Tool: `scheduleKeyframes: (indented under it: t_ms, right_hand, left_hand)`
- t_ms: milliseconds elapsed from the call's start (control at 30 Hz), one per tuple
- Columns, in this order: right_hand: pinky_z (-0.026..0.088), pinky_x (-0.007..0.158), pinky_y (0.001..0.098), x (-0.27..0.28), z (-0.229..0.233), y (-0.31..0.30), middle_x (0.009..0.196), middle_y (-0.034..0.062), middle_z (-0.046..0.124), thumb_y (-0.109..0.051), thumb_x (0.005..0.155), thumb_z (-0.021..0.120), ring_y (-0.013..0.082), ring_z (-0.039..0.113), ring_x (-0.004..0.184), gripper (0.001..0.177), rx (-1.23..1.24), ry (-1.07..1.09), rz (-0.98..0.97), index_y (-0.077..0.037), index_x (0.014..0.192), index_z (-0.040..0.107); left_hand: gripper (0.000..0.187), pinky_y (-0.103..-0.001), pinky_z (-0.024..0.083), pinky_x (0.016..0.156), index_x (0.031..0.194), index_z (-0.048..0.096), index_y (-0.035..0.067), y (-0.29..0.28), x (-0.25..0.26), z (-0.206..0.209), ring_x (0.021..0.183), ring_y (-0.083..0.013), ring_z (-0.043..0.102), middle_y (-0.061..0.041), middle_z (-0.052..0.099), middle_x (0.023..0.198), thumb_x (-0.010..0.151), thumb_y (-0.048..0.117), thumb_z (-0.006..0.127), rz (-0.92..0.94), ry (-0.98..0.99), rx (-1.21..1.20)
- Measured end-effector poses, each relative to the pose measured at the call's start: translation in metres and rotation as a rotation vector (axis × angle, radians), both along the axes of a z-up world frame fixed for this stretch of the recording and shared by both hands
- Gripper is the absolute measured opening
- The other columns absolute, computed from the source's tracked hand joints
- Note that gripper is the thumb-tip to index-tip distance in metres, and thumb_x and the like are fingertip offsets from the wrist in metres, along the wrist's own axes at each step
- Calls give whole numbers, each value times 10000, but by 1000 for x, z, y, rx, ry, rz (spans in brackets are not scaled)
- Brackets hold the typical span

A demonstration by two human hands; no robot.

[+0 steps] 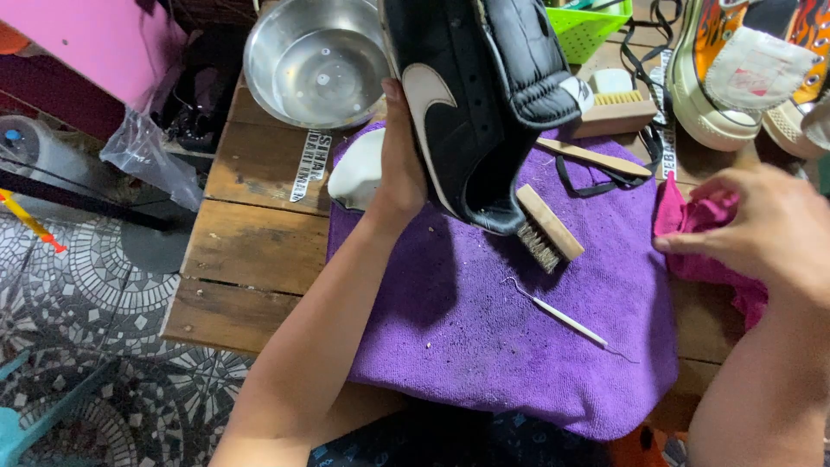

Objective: Cleaning the interior and exterior of a black sneaker using a brush and a cloth at a workbench.

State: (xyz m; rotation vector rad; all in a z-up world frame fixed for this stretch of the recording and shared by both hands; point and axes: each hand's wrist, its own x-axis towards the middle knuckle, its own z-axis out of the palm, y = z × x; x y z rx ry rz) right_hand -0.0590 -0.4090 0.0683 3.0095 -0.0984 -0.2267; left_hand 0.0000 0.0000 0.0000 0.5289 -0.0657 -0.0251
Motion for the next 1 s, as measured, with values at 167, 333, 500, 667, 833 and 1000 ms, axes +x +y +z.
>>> scheduleKeyframes:
  t_ms: [167,333,500,667,833,1000]
  right_hand:
    - [548,762,383,-2,1,-4,958,26,830,-462,926,906,199,734,907,305,223,-159,43,-238,1132,877]
    - [539,976,350,-26,29,35,1164,145,764,-84,1131,854,204,674,1042,235,739,-357,279,37,1325,796]
    - [502,872,449,-40,28,120,1027,281,713,137,971,853,348,657,928,180,994,-765,614,152,1081,711]
    - [572,801,478,-53,10,183,987,250,755,18,1019,915,382,710,850,111,756,-857,795,78,1032,823]
    - [484,664,520,-55,-14,190,827,158,650,-95,1087,832,404,601,682,99,578,-804,848,-27,1015,828]
    - [520,934,590,-52,11,205,1006,183,674,-309,998,795,459,707,1034,271,549,-509,970,-74,1098,704]
  left_hand:
    - [810,-434,396,1404,1704,502,43,-5,-2,-11,1599,-252,516,-159,577,1695,1158,640,480,-17,-154,49]
    - [830,-441,382,1411,1679,514,-7,-9,-16,1,1600,-290,520,-201,593,1668,1166,643,455,-43,-194,129]
    - [802,-351,597,863,1155,713,96,-9,-37,38,1033,-172,722,-45,755,1064,1162,708,196,162,-421,728]
    - [795,-419,431,1358,1588,581,47,-6,-22,-7,1537,-232,552,-152,650,1576,1220,620,171,182,-363,737]
    - [734,-440,490,1198,1505,617,102,4,-21,1,1335,-224,604,-108,673,1387,1243,613,160,212,-489,801]
    - [851,-350,546,844,1015,821,122,8,23,-67,789,-193,718,-93,800,866,1221,550,115,119,-585,786]
